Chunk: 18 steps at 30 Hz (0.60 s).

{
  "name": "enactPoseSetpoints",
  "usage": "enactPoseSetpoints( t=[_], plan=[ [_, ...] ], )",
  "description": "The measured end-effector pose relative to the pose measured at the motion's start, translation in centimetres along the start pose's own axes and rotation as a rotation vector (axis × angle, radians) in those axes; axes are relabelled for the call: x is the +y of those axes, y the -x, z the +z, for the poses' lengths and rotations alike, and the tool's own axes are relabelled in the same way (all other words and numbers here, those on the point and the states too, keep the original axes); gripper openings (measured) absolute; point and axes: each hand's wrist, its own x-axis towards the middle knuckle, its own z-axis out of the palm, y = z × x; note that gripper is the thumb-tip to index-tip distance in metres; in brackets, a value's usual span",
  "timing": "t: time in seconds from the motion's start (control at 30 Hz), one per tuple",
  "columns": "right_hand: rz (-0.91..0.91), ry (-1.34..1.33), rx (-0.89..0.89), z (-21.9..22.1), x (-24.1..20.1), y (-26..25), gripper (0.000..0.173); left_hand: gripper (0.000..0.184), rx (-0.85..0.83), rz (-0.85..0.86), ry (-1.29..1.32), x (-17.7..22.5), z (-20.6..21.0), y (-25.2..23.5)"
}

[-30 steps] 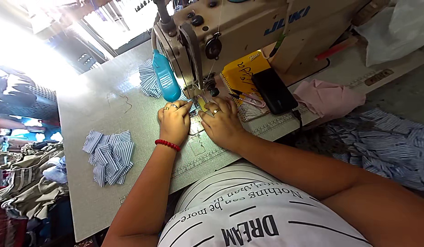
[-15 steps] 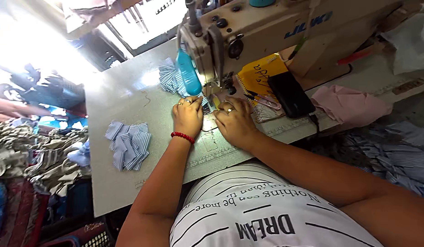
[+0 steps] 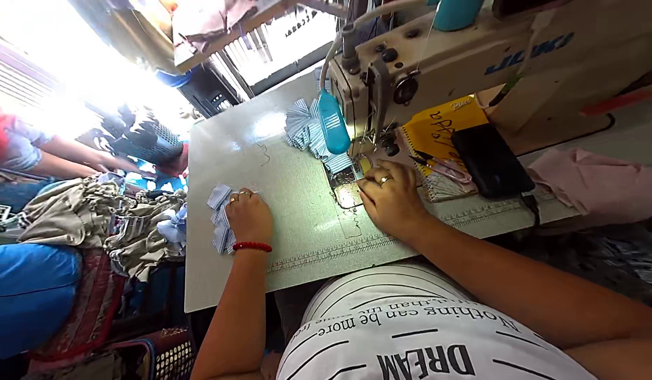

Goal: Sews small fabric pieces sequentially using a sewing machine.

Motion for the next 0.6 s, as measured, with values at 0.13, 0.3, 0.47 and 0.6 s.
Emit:
enactPoseSetpoints(
  t=[0.13,0.3,0.47,0.6],
  plan=[
    [-0.007,-0.002,0.042,0.1,0.0,0.2,0.028,0.027,0.078,-0.004,0.004,0.8,-0.7,-0.2],
    [-0.022,-0.006,0.06,0.2,0.0,0.4,0.029,0.043,-0.089,-0.037,0.003,1.5,-2.5,0.5],
    [-0.016,0.004,0.023,0.1,-0.1,0.4,0.029,0.03,-0.087,-0.118,-0.106,1.9,-1.2,0.9],
    [-0.017,-0.013,0.031,-0.2,-0.1,0.5,0.028,0.03,0.094,-0.104,0.059,1.8,-0.4,1.4]
  ],
)
